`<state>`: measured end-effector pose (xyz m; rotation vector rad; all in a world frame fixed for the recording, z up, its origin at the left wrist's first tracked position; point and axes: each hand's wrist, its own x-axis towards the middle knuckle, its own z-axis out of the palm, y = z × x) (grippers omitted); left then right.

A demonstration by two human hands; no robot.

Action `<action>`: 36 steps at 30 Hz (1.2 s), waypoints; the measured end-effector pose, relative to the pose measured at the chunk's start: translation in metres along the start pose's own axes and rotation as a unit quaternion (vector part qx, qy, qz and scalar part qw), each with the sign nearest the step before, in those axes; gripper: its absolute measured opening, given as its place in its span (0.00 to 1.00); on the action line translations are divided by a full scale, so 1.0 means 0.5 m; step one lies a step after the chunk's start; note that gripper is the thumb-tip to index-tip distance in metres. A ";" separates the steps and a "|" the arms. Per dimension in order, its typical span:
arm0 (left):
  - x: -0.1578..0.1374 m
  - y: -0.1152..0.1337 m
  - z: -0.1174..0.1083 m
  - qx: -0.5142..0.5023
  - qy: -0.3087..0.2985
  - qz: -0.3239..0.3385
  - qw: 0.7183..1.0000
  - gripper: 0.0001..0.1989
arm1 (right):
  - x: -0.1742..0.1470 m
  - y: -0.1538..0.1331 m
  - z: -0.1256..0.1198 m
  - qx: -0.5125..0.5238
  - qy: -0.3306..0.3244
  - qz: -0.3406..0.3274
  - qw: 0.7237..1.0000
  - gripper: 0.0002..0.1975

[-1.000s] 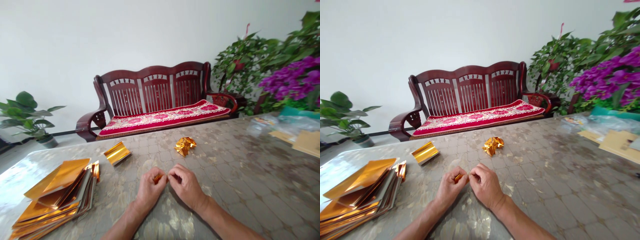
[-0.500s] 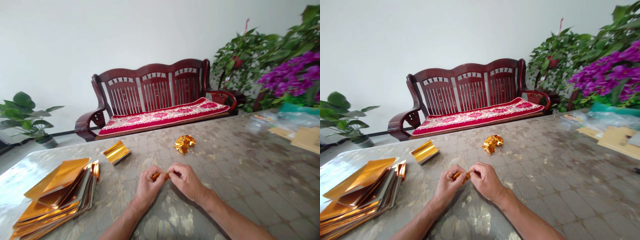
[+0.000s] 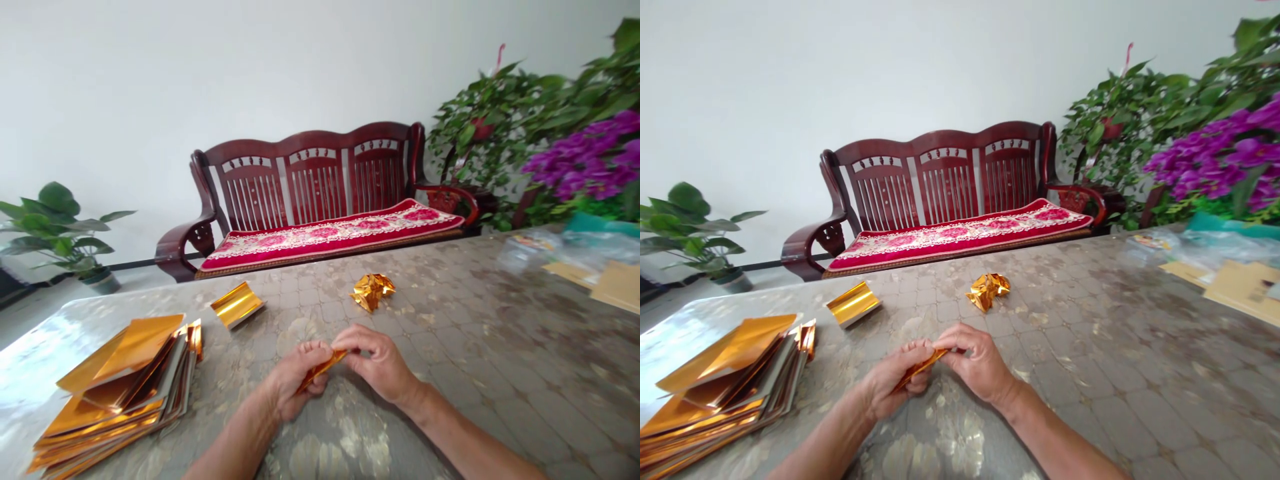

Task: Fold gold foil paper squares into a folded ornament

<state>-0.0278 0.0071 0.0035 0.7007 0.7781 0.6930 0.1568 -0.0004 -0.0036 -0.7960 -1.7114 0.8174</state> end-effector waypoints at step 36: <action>0.022 -0.022 -0.016 0.155 0.252 0.311 0.903 0.11 | -0.008 0.029 0.000 0.051 0.143 0.278 0.948 0.17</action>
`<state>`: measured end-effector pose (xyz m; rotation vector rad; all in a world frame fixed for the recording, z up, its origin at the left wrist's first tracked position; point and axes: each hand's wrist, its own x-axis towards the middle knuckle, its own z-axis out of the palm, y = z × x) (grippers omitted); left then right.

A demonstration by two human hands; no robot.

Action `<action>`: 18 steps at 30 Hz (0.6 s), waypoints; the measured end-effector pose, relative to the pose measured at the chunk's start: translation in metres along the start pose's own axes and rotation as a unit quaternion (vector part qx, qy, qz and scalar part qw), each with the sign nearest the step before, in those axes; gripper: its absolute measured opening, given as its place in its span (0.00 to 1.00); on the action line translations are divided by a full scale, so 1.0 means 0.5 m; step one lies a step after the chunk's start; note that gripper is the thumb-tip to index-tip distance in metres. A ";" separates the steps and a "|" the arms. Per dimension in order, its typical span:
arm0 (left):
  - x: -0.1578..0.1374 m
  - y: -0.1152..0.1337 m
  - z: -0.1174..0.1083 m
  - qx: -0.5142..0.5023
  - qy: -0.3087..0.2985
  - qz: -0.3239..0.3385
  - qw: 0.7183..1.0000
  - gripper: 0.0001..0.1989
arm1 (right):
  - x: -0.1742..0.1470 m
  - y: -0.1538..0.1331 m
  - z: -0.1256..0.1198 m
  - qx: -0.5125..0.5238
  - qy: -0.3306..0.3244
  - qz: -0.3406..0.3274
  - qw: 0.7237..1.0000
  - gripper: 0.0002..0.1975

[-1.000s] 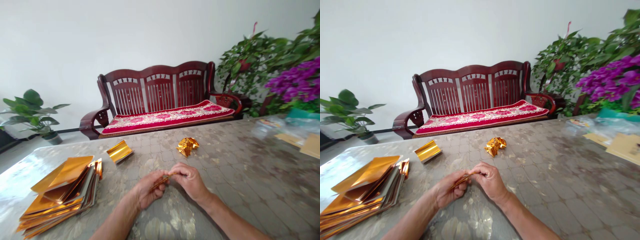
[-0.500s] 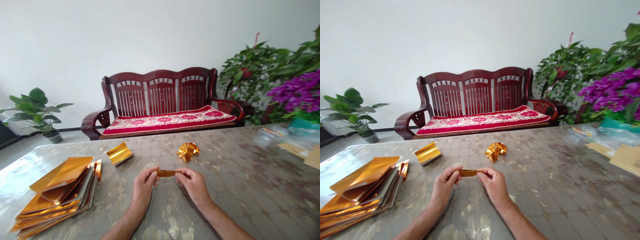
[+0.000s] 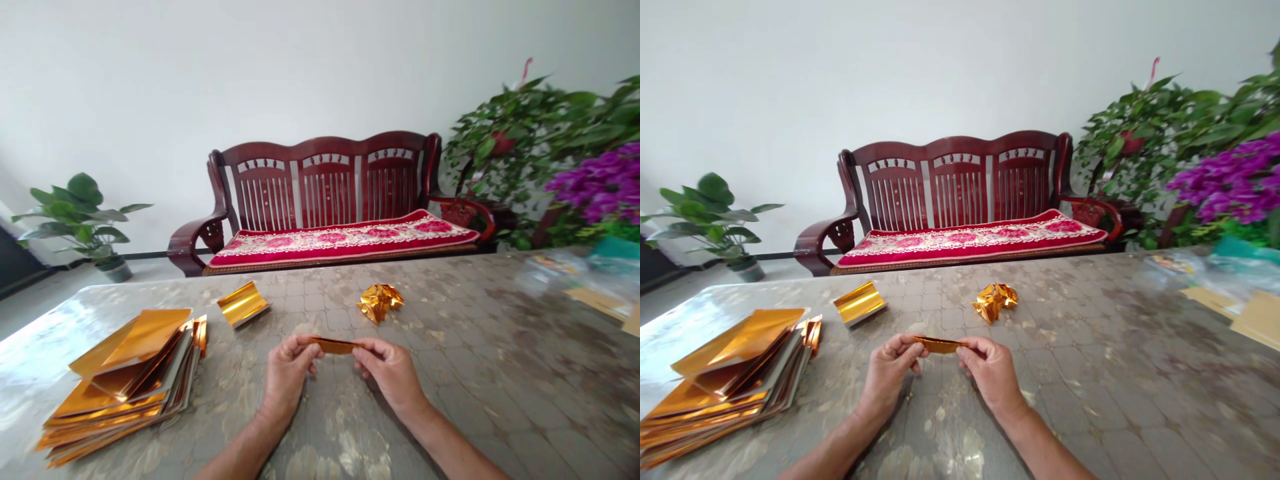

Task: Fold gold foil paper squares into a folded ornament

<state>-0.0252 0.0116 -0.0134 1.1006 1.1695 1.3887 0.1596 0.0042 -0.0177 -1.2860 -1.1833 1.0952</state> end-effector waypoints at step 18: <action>0.004 0.008 -0.010 0.052 -0.031 0.012 0.998 0.11 | -0.005 -0.002 -0.005 -0.031 0.000 0.007 0.999 0.15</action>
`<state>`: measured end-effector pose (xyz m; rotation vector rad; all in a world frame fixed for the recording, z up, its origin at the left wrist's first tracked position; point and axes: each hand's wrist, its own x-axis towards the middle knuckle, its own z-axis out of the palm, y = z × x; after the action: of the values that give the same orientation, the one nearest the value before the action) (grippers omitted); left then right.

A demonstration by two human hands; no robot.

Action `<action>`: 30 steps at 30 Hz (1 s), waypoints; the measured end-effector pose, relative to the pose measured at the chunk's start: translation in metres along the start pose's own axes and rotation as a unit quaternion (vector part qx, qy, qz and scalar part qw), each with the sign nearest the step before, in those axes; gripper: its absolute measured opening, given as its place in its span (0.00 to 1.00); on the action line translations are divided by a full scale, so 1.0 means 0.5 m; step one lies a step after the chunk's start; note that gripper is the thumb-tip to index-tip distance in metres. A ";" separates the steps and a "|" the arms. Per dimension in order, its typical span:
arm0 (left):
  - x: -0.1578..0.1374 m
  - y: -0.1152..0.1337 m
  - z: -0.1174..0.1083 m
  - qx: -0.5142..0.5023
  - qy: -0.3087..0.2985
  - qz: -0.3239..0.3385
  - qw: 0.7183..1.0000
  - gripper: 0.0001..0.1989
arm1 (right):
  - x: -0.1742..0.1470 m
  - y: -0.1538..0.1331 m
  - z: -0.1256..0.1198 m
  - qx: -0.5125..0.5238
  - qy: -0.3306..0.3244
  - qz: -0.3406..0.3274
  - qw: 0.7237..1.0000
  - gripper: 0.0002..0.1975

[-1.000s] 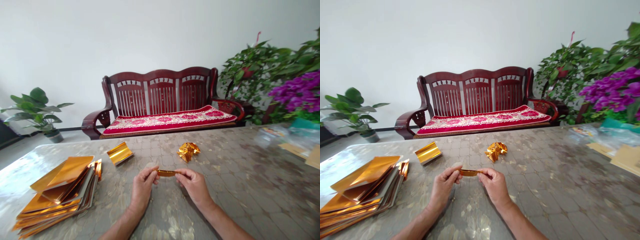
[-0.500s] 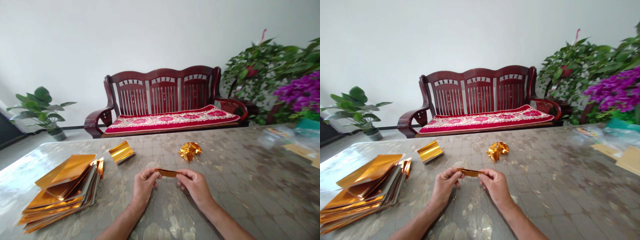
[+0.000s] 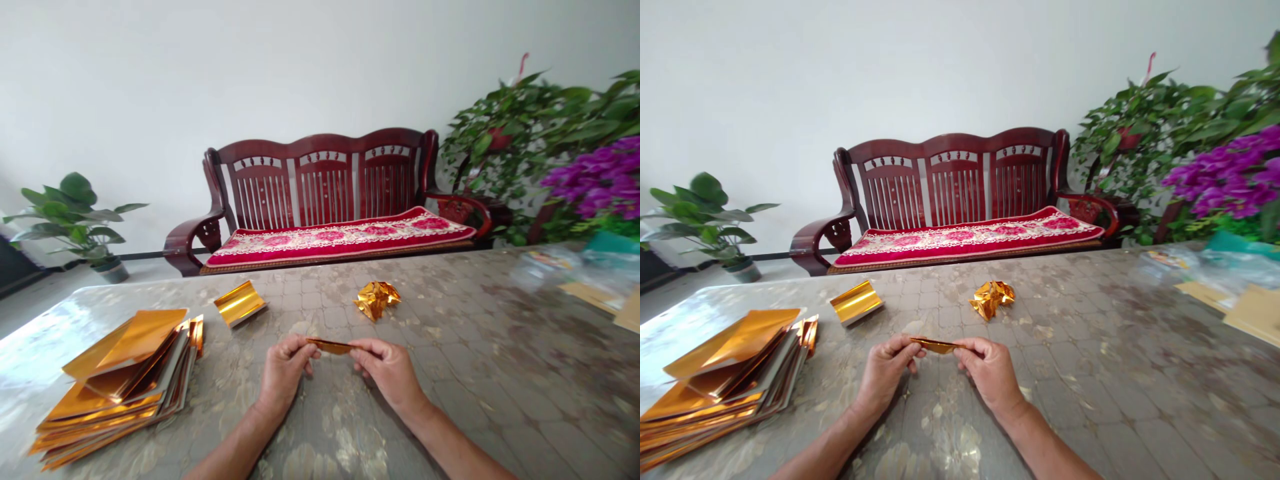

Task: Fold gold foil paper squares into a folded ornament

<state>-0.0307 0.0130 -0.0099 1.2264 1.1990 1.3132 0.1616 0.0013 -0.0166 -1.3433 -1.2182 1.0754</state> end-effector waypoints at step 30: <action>-0.007 0.009 0.016 -0.046 0.028 -0.079 0.995 0.20 | -0.006 0.024 0.004 -0.123 -0.001 -0.081 0.989 0.11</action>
<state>-0.0228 0.0098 -0.0053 1.0136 1.2366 1.2771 0.1610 -0.0013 -0.0287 -1.3993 -1.4721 0.8319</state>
